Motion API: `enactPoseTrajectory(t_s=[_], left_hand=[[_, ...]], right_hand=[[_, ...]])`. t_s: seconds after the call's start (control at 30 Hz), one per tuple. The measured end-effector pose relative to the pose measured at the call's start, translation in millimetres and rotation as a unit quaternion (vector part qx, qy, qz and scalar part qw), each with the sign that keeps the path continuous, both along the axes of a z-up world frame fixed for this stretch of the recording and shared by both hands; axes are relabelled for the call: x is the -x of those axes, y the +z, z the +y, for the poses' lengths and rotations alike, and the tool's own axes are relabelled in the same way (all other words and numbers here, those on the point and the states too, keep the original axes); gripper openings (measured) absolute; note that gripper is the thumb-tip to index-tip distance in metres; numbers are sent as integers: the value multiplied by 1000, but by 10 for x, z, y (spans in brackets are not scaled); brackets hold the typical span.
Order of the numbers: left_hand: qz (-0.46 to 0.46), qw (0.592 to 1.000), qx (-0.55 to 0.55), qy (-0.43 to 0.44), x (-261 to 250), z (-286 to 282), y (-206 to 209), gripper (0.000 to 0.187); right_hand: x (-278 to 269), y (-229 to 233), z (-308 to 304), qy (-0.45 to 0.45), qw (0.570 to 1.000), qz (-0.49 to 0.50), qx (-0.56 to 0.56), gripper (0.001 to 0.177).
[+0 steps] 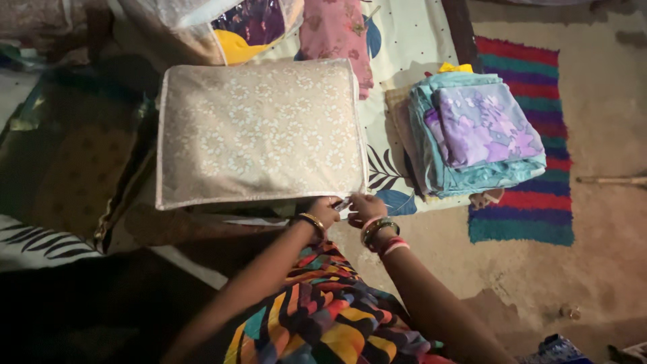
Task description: The person organizes several pieces of clothing by folding them and placing them into a white storage bag on a bed.
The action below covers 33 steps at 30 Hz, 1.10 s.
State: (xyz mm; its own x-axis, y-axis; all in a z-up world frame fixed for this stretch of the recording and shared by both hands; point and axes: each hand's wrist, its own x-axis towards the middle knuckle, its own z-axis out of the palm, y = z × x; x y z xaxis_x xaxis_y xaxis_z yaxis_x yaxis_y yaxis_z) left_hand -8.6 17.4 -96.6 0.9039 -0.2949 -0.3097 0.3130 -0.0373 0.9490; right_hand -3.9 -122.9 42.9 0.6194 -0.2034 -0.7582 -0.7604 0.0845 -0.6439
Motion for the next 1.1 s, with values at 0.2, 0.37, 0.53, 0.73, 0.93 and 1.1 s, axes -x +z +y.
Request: enactPoseTrajectory(t_s=[0.2, 0.37, 0.53, 0.73, 0.93, 1.1], left_hand=[[-7, 996, -4, -83, -124, 130, -64, 17], [-61, 979, -128, -147, -211, 170, -42, 18], [15, 984, -140, -113, -171, 47, 147, 32], [-148, 983, -99, 46, -125, -148, 296, 37], [-128, 943, -285, 115, 167, -102, 866, 19], [-194, 886, -404, -122, 286, 236, 1412, 27]], right_hand=[[166, 314, 268, 164, 962, -76, 203, 44], [136, 471, 300, 280, 849, -128, 429, 45], [84, 497, 183, 384, 756, -150, 508, 30], [-6, 733, -244, 416, 708, -187, 539, 26], [26, 728, -179, 401, 730, -175, 525, 25], [78, 723, -136, 385, 742, -181, 518, 26]])
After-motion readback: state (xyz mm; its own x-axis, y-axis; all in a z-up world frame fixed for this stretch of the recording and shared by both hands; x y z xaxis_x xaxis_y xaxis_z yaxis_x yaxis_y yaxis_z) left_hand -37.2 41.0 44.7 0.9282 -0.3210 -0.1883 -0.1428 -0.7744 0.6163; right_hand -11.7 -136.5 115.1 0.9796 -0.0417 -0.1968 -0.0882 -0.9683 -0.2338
